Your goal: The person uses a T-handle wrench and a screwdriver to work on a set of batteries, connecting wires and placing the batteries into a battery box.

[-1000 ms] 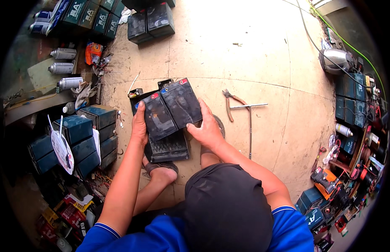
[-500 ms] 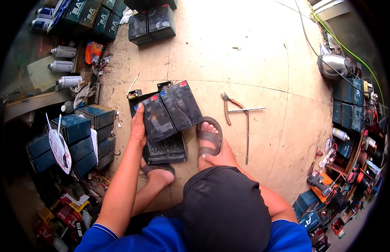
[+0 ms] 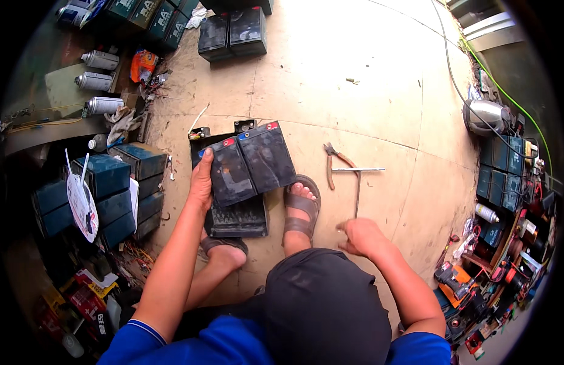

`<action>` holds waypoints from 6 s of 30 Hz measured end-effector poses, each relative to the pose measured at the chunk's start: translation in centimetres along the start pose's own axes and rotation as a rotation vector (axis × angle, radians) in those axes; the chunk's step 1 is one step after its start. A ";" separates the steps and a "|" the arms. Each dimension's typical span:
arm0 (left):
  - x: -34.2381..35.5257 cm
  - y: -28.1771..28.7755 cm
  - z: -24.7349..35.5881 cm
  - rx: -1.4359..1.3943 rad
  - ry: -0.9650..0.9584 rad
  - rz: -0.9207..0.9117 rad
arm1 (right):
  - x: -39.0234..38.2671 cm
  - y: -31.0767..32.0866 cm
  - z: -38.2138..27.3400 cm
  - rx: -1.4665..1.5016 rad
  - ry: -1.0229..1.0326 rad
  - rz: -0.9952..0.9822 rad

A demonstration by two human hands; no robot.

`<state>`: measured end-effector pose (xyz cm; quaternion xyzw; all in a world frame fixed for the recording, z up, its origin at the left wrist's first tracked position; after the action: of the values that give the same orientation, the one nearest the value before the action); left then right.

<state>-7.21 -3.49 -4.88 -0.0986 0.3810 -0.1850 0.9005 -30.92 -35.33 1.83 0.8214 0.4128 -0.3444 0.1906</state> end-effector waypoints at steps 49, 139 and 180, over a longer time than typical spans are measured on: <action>0.1 0.3 -0.1 0.010 0.012 -0.003 | 11.8 4.7 -7.6 0.372 0.000 0.742; 22.4 2.0 29.1 0.774 -0.467 0.127 | 24.4 40.9 -14.9 0.648 0.418 0.873; -0.8 8.4 8.7 0.520 -0.608 0.308 | 12.9 10.7 10.8 -0.473 -0.381 0.835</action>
<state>0.77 4.81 -1.06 0.1396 0.0491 -0.1007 0.9838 -21.21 -41.01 -14.64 0.7732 0.0742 -0.2795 0.5643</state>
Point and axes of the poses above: each hand's wrist, its own x-axis towards the middle knuckle, its own y-axis out of the back of the hand, z = x × y, the point moved 6 cm from there along x, towards the middle knuckle, and after that the axes turned 15 degrees about -z, right-handed, at the moved point
